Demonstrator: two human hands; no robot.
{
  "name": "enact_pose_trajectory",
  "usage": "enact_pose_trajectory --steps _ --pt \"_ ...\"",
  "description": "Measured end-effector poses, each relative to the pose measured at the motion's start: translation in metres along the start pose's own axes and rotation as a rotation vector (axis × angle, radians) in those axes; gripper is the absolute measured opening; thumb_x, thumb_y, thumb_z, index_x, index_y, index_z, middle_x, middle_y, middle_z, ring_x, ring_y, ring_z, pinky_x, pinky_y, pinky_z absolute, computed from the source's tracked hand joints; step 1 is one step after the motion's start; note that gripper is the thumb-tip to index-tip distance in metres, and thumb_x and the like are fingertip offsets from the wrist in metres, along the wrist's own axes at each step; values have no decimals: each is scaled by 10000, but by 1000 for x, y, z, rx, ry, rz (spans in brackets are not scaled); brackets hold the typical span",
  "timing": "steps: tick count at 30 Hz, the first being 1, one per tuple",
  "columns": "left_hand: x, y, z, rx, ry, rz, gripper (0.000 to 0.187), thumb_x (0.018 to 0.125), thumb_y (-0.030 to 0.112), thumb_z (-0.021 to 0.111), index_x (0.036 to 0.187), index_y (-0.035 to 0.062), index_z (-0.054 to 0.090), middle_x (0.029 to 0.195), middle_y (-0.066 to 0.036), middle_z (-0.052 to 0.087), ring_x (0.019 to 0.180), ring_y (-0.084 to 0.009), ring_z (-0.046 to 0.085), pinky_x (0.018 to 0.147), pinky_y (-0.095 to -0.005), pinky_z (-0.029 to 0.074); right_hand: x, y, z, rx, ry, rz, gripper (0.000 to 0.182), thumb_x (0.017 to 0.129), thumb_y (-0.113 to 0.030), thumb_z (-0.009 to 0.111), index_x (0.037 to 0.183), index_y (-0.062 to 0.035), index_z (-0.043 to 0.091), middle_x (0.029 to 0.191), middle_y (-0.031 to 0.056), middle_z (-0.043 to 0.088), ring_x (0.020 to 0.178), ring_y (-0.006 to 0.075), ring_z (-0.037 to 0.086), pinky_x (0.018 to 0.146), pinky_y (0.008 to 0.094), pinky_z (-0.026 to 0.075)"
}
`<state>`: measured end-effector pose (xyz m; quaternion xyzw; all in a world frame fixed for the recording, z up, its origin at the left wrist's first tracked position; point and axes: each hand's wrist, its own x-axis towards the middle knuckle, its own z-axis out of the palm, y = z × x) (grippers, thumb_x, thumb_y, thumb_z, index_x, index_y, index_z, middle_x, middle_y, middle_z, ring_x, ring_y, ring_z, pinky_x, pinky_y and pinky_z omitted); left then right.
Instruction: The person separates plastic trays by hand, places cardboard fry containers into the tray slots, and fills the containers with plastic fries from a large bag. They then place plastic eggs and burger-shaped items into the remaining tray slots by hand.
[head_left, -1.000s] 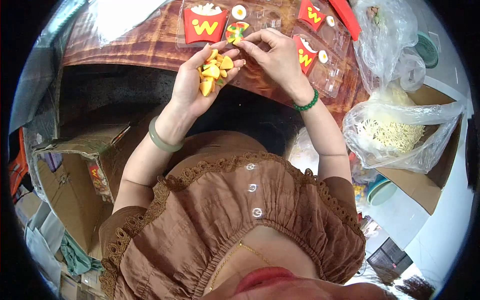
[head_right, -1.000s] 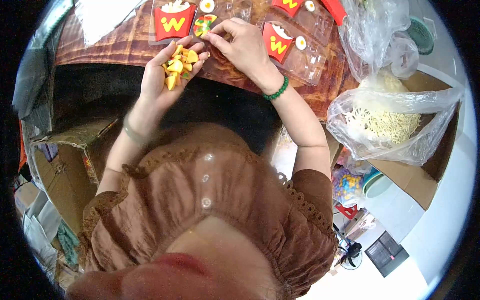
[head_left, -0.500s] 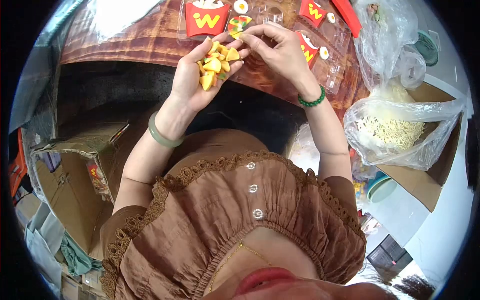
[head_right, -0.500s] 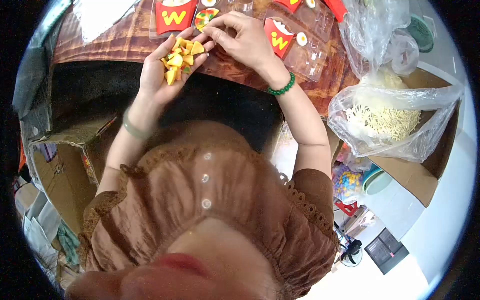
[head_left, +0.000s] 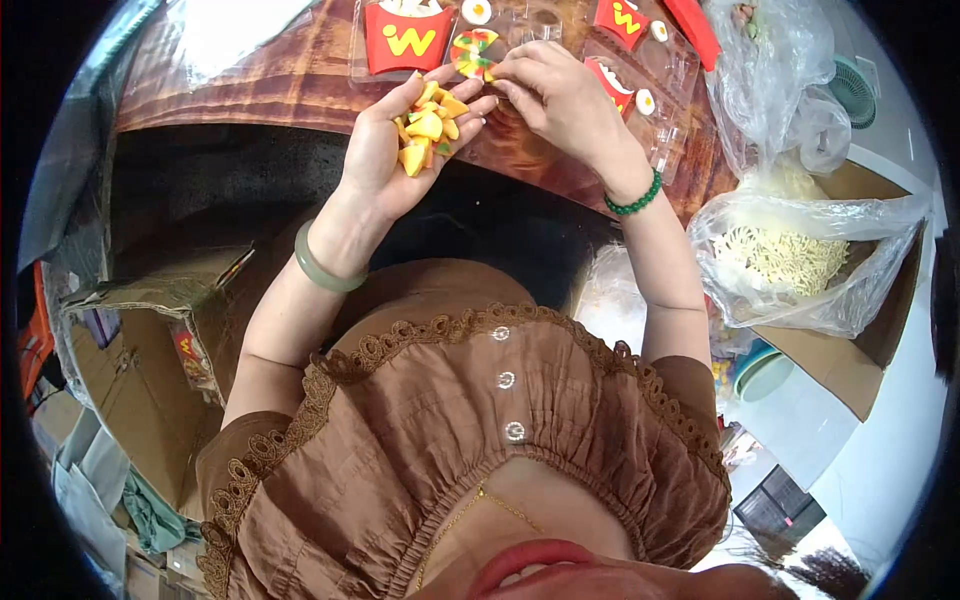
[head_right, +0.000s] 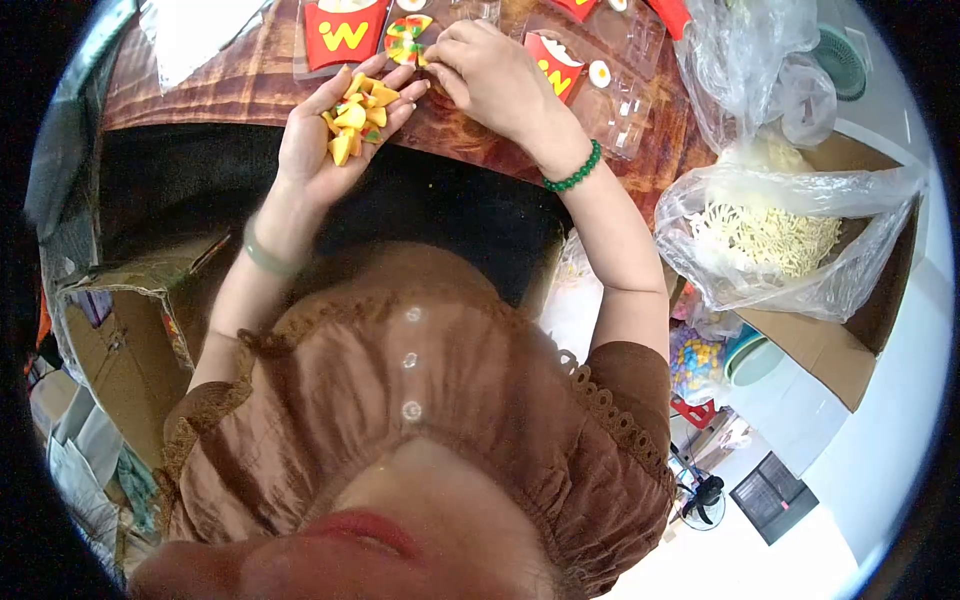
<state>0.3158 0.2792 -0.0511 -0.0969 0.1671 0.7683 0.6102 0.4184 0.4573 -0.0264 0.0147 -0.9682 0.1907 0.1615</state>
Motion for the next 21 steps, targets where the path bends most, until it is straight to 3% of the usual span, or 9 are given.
enact_pose_trajectory --steps 4,7,9,10,11,13,15,17,21 --pt "3 -2 0 10 0 -1 413 1000 266 342 1306 -11 364 1268 -214 499 1132 -335 543 925 -386 494 -2 2 2 -22 0 -6 142 807 -90 653 940 -43 639 888 100 614 798 263 615 688 328 504" --pt "4 -2 -1 2 -31 -15 411 998 281 359 1289 -7 396 1258 -209 512 1103 -325 564 918 -384 499 3 -3 -1 112 16 150 140 833 -103 650 957 -38 642 917 76 622 786 205 642 675 306 511" --pt "4 -3 1 71 -36 -48 413 993 310 393 1253 -8 441 1207 -183 546 1062 -294 590 903 -368 518 11 -24 -17 582 -15 363 155 859 -118 645 981 -24 640 919 36 630 796 136 644 671 296 515" --pt "3 -4 2 73 -34 -53 413 993 310 393 1253 -8 441 1207 -183 546 1062 -294 590 903 -368 518 16 -36 -20 807 -57 470 170 872 -114 640 1006 -10 640 918 17 627 803 89 626 677 250 515" --pt "3 -5 5 132 -50 -77 417 989 321 407 1238 -10 456 1175 -166 560 1048 -277 597 896 -357 526 16 -33 -22 805 -51 474 170 872 -114 640 1006 -10 640 918 17 627 803 89 626 677 250 515" --pt "4 -7 8 223 -98 -106 437 979 348 437 1221 -15 467 1105 -133 580 1017 -251 612 875 -333 548 17 -24 -25 543 -193 208 166 875 -94 633 1008 5 637 909 29 621 777 93 628 696 202 504" --pt "6 -6 8 191 -98 -103 439 977 347 442 1227 -14 464 1103 -138 583 997 -254 619 868 -334 550 17 -22 -27 590 -204 192 137 876 -75 631 986 5 642 914 21 625 783 80 620 728 174 490" --pt "6 -4 9 159 -95 -101 442 976 345 447 1232 -14 461 1102 -144 587 978 -256 626 862 -335 552 10 -22 -28 838 -205 540 128 871 -63 634 979 5 635 934 19 633 832 80 618 758 199 499" --pt "12 -5 4 201 -57 -59 418 972 310 463 1238 -11 466 1098 -152 597 955 -252 632 812 -306 558 3 -5 -24 933 -96 569 132 873 -57 629 979 19 607 973 34 640 900 82 617 795 224 519"
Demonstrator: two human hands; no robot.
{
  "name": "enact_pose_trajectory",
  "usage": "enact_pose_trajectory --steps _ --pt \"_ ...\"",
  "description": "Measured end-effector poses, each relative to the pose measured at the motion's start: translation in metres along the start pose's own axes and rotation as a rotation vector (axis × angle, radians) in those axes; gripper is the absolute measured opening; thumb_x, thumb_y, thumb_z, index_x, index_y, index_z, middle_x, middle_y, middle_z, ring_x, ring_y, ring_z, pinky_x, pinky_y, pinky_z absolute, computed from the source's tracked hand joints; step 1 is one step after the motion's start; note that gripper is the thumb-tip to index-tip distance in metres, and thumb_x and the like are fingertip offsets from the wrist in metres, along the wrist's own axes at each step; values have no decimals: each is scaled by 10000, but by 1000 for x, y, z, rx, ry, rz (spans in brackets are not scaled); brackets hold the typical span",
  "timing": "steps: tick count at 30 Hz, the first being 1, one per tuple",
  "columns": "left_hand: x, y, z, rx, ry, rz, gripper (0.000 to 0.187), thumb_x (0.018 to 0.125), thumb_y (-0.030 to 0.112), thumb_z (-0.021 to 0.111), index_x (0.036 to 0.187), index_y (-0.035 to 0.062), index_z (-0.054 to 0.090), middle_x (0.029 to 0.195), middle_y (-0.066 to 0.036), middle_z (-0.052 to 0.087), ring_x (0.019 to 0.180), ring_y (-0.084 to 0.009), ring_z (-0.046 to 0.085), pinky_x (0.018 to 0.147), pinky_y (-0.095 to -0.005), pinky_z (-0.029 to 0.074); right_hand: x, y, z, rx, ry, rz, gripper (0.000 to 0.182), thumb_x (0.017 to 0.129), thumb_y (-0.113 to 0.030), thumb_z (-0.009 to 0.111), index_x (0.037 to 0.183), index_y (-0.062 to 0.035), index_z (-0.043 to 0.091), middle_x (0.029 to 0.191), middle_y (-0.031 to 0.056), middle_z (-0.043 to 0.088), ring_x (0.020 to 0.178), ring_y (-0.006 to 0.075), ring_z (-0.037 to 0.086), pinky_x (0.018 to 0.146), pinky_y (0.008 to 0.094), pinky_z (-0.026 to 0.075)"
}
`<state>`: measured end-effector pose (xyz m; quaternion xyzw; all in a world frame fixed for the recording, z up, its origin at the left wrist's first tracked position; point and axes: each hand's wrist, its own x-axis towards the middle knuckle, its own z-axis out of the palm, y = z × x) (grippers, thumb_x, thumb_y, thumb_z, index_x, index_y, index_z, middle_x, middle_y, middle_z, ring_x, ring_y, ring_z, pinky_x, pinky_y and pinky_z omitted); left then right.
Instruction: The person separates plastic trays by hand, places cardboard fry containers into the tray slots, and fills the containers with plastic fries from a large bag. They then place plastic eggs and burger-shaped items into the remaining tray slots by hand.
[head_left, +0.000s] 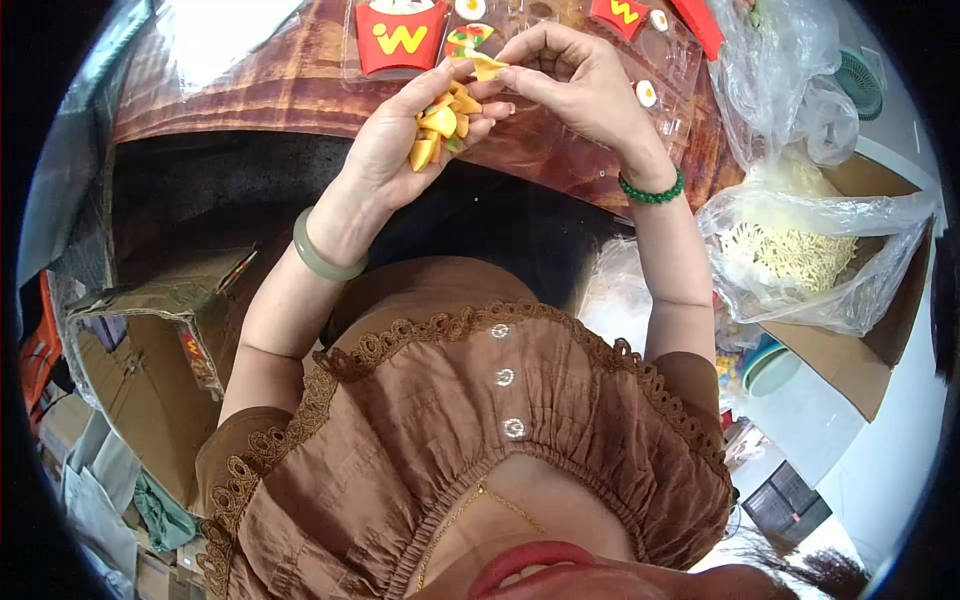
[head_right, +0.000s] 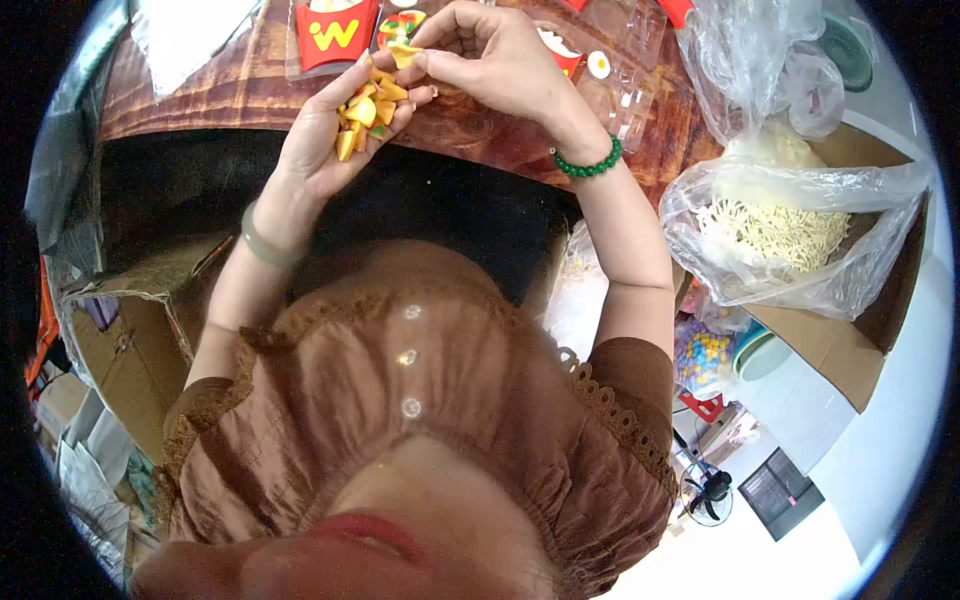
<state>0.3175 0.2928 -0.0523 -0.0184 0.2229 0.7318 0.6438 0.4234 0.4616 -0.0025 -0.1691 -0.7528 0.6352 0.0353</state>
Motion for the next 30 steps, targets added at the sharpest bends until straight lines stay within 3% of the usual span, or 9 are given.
enact_pose_trajectory --steps 4,9,10,14,16,30 --pt "0 0 -1 -28 -51 -38 381 969 272 470 1225 -10 485 1115 -147 597 963 -249 630 776 -280 556 2 -6 1 -19 109 -49 113 854 -34 621 960 4 609 945 46 643 876 136 636 773 253 522" --pt "0 -2 0 -14 54 -7 407 972 319 463 1215 -7 489 1119 -148 594 985 -263 626 786 -291 558 14 0 -2 -1083 99 -564 152 814 -23 611 965 -8 605 911 85 615 854 239 622 753 312 512" --pt "1 -2 0 -14 74 10 422 973 337 458 1219 -6 483 1121 -153 592 995 -268 625 789 -295 558 22 9 -5 -990 -21 -584 194 776 -35 612 969 -23 603 904 122 576 854 314 580 747 363 490" --pt "2 -1 -4 -24 79 31 462 978 381 427 1230 -5 464 1135 -169 584 1008 -285 622 801 -303 559 22 12 -6 -915 -42 -642 161 799 -61 622 954 -24 606 893 113 579 827 277 596 721 345 496" --pt "1 0 -3 -54 76 27 475 985 393 397 1242 -3 448 1150 -182 576 1005 -295 622 810 -312 558 17 -1 -2 -780 85 -275 153 813 -99 638 945 -28 613 888 104 578 795 254 599 694 332 497" --pt "1 2 -6 -123 44 1 466 1000 373 346 1250 -8 444 1197 -180 552 1077 -310 582 860 -349 535 28 9 -6 -796 65 -525 211 805 -154 679 971 -35 625 874 98 590 757 235 606 654 313 497"
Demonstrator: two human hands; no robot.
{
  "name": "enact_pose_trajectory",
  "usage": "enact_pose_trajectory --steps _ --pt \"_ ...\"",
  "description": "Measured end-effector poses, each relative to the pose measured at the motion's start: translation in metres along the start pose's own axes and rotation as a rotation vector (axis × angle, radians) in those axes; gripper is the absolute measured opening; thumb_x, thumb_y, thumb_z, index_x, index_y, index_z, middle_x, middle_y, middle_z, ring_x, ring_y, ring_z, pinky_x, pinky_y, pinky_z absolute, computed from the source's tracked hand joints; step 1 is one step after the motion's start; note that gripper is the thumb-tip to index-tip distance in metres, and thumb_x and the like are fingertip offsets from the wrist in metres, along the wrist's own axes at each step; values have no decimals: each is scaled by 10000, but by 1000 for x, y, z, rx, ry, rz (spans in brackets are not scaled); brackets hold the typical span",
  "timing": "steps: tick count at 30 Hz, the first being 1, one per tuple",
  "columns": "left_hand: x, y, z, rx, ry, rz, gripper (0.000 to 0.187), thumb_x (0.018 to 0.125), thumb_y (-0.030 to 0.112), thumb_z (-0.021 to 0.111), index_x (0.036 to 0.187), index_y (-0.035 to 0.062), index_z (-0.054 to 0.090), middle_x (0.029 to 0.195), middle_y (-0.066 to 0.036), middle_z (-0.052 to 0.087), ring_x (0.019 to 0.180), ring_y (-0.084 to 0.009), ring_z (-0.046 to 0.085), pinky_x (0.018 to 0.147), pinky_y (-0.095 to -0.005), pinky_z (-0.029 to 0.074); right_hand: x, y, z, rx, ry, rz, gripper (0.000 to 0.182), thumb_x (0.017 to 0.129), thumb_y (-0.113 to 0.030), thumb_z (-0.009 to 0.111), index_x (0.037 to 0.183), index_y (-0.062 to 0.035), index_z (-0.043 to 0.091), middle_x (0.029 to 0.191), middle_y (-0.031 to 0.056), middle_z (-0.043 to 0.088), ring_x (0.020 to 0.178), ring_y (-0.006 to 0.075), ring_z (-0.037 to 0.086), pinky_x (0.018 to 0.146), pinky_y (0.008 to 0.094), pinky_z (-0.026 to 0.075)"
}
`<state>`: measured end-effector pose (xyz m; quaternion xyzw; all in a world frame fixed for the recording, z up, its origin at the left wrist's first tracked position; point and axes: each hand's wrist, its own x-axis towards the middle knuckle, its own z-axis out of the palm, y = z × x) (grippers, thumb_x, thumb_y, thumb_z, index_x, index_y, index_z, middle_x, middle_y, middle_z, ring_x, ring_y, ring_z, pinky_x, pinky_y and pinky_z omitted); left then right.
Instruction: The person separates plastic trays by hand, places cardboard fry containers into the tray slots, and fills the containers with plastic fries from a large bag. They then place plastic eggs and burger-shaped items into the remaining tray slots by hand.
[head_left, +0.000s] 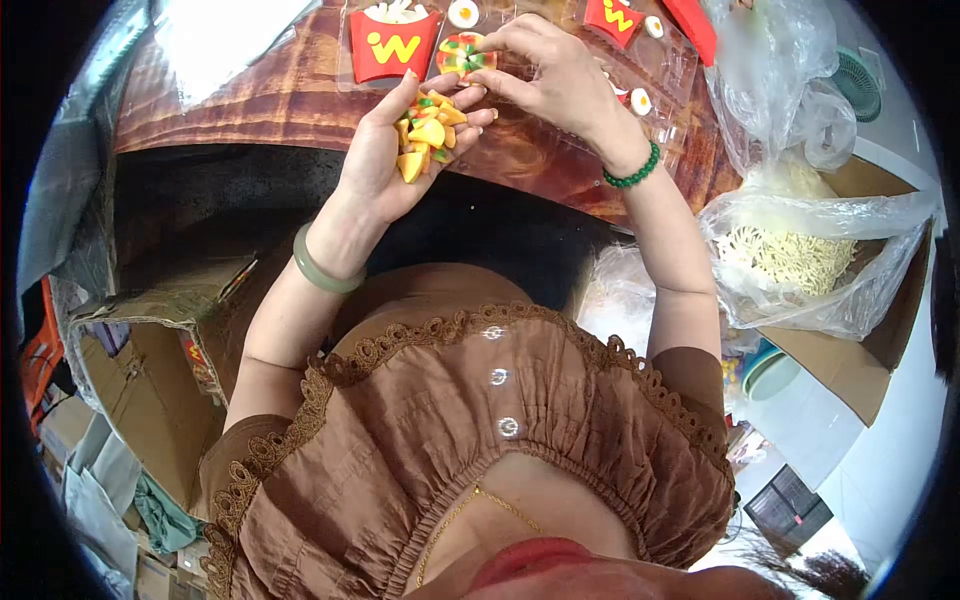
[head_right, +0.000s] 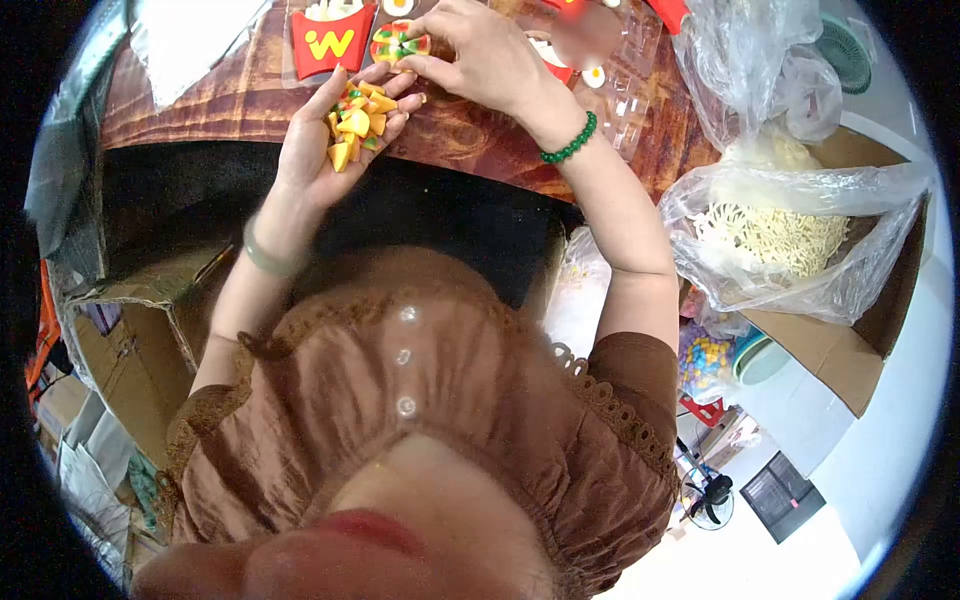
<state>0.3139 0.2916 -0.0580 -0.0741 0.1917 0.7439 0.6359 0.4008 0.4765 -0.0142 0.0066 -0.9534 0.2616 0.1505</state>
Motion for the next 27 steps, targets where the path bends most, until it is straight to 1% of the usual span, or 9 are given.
enact_pose_trajectory --steps 5,7,14,16,20,23,25,26,27 --pt "1 1 0 6 14 1 451 1005 347 329 1253 -13 439 1204 -179 547 1070 -317 583 855 -354 536 -3 6 12 -39 4 21 231 789 -151 697 985 -43 638 825 97 608 742 234 618 645 305 501" --pt "2 2 -1 14 13 -1 448 1007 340 320 1256 -14 435 1210 -183 541 1075 -320 580 859 -356 534 -2 -2 10 54 -5 213 190 794 -130 686 956 -39 647 826 92 623 733 227 626 647 301 504" --pt "0 2 5 -16 22 -21 444 1009 332 312 1264 -15 424 1225 -192 529 1088 -330 570 887 -372 519 -5 9 10 11 42 -14 150 818 -110 662 954 -46 661 853 75 639 741 167 647 648 267 504" --pt "-1 4 12 -36 -9 -34 439 1010 325 306 1265 -13 426 1206 -188 543 1079 -332 574 902 -382 511 -7 0 1 67 7 190 157 841 -115 651 981 -45 664 871 56 632 753 136 639 650 254 500" --pt "8 0 22 -5 -22 -83 406 1008 305 319 1238 -3 447 1162 -176 569 1049 -317 594 897 -393 521 -11 -14 -18 408 -63 221 178 885 -158 623 999 -26 661 901 22 596 757 107 590 651 244 482" --pt "23 -8 35 87 -94 -142 334 992 259 390 1161 -14 482 1103 -158 592 974 -282 633 859 -407 553 -20 -6 -32 298 -159 189 169 863 -150 643 961 -12 643 876 21 598 796 90 576 688 237 470" --pt "35 -16 47 110 -53 -190 334 988 252 401 1158 -25 482 1098 -158 596 971 -279 634 855 -404 555 -30 -12 -50 279 -129 339 147 864 -152 643 903 -10 636 871 16 613 792 78 574 700 230 469" --pt "44 -17 52 103 -82 -241 320 985 232 401 1162 -23 481 1092 -164 596 982 -299 628 834 -382 562 -36 -15 -58 358 -122 508 135 880 -146 630 916 -16 627 895 15 633 812 71 579 716 220 474" --pt "54 -20 54 124 -83 -248 318 984 225 398 1164 -24 481 1092 -168 595 988 -314 623 825 -371 563 -44 -5 -62 441 -3 493 150 875 -157 625 924 -15 631 870 36 643 802 93 596 713 240 485"
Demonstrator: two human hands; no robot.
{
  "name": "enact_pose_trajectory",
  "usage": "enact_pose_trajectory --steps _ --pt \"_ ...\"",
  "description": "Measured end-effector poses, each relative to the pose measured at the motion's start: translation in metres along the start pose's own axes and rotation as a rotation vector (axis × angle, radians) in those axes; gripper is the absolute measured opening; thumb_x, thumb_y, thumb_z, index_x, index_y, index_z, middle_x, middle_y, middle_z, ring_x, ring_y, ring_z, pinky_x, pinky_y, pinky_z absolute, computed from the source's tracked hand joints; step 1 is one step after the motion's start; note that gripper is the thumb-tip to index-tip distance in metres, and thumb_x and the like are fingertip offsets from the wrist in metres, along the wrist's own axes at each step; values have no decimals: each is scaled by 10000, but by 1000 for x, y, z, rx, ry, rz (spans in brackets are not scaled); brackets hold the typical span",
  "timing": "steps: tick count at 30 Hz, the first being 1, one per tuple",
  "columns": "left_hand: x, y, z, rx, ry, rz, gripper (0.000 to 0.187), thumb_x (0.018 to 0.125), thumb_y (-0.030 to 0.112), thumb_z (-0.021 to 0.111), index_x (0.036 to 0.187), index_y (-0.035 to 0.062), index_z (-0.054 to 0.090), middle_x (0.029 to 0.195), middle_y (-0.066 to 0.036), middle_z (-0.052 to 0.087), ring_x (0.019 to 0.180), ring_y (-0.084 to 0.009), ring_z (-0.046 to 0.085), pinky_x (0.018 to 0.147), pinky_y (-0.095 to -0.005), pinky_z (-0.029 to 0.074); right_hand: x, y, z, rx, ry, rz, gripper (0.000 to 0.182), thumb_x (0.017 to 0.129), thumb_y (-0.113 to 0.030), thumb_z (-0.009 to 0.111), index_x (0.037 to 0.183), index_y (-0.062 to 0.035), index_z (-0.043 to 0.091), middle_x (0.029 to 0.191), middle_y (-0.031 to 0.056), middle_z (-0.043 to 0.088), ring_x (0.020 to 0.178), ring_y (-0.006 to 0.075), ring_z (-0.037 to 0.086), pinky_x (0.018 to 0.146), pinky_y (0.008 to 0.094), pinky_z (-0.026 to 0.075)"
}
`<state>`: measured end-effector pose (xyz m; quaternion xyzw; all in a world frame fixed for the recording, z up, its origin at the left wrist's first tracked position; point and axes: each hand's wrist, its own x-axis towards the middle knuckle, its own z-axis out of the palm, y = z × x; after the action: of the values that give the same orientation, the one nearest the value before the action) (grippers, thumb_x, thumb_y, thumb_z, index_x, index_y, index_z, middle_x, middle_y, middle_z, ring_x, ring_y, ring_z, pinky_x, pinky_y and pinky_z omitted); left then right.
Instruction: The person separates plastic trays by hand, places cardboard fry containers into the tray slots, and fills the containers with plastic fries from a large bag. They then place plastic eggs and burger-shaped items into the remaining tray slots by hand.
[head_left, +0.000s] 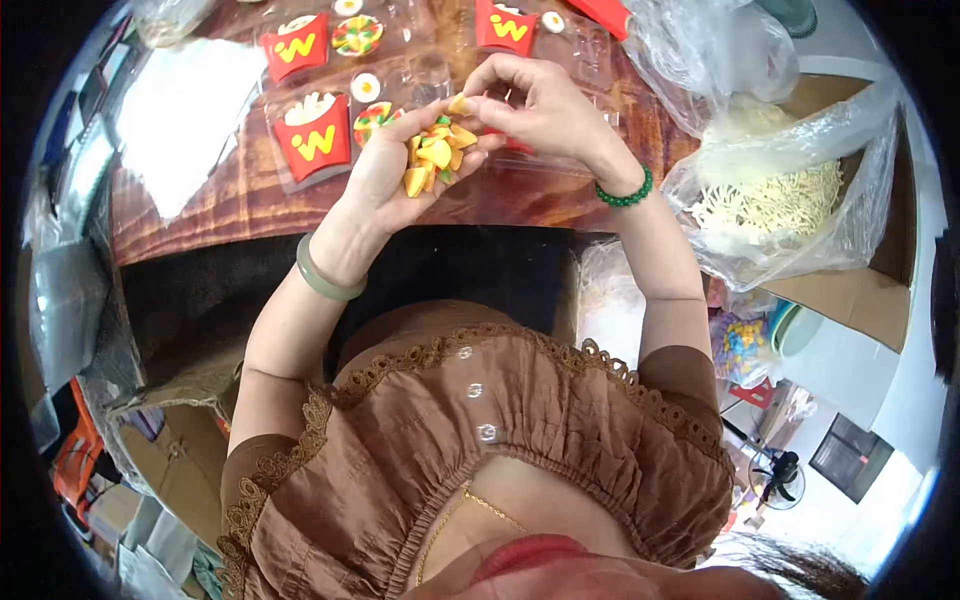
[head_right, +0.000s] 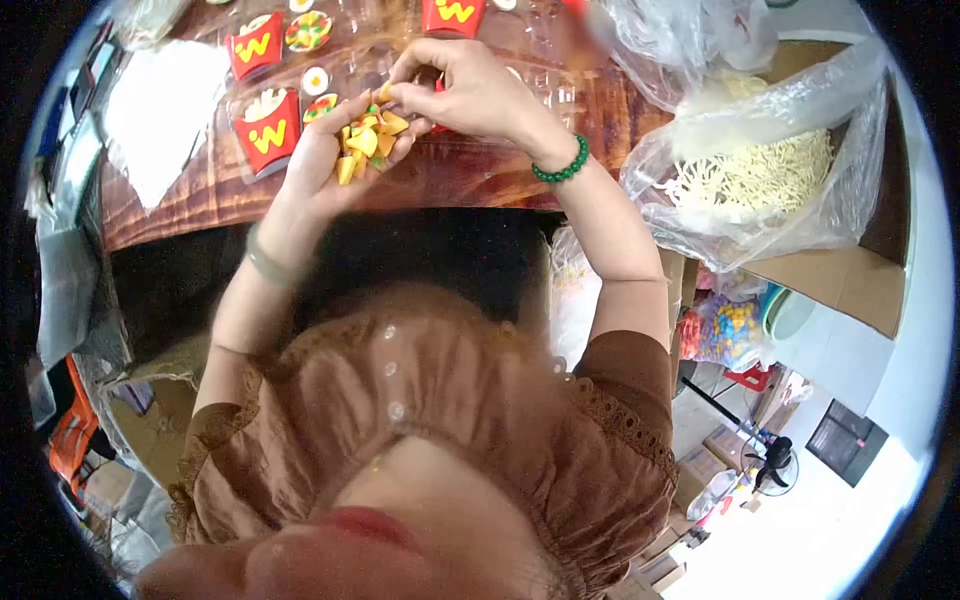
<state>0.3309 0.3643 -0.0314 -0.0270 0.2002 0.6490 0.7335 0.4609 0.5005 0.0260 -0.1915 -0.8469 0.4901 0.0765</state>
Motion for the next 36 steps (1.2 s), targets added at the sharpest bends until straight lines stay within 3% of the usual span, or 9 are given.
enact_pose_trajectory --steps 2,4,5,10,13,20,26,31,36 --pt "17 2 10 26 19 -23 314 983 196 372 1179 -27 475 1108 -189 583 1014 -351 605 804 -346 563 0 25 -19 129 175 -68 172 888 -163 603 947 -4 628 867 40 651 821 109 609 730 265 498" --pt "33 6 21 34 33 -49 318 985 184 349 1183 -31 473 1124 -199 572 1034 -351 595 812 -347 561 -2 47 -48 -45 320 -2 163 906 -126 598 1024 -13 585 967 34 639 895 85 594 746 225 492" --pt "44 10 24 20 -11 -75 320 985 171 337 1180 -44 470 1134 -208 563 1045 -356 586 823 -351 557 -1 57 -59 -113 440 -38 157 893 -111 604 1012 -8 593 901 40 650 825 81 601 707 218 487" --pt "80 24 37 155 112 -7 338 988 166 333 1197 -68 458 1200 -230 537 1127 -351 538 932 -382 500 3 94 -85 -484 412 147 157 845 -89 630 978 -9 613 758 57 645 663 102 598 616 233 478" --pt "91 31 39 127 147 -10 320 988 162 342 1179 -66 460 1199 -251 532 1135 -380 526 923 -389 506 3 105 -79 -423 523 -60 194 831 -107 655 998 -15 620 780 44 649 644 91 569 618 226 477" --pt "103 43 33 113 176 1 306 985 149 354 1178 -78 423 1157 -276 517 1082 -406 544 843 -391 529 9 107 -82 -332 521 10 186 815 -129 681 960 -18 646 764 38 630 625 94 548 600 239 471" --pt "109 44 27 108 168 -10 333 989 161 348 1215 -80 386 1176 -287 503 1104 -423 530 866 -417 521 18 127 -76 -609 496 -121 150 799 -163 701 898 -53 682 752 50 619 594 111 529 560 247 444" --pt "106 47 28 38 92 -30 354 997 180 327 1237 -78 360 1185 -303 494 1130 -452 507 914 -461 503 16 109 -70 -374 602 -81 165 804 -189 709 923 -76 695 782 37 632 604 89 533 552 244 435" --pt "113 42 32 87 55 -48 362 999 202 325 1211 -83 394 1166 -269 524 1094 -394 547 947 -476 485 16 69 -66 -248 275 -53 160 836 -178 692 923 -43 691 791 -9 626 637 28 519 571 184 419"
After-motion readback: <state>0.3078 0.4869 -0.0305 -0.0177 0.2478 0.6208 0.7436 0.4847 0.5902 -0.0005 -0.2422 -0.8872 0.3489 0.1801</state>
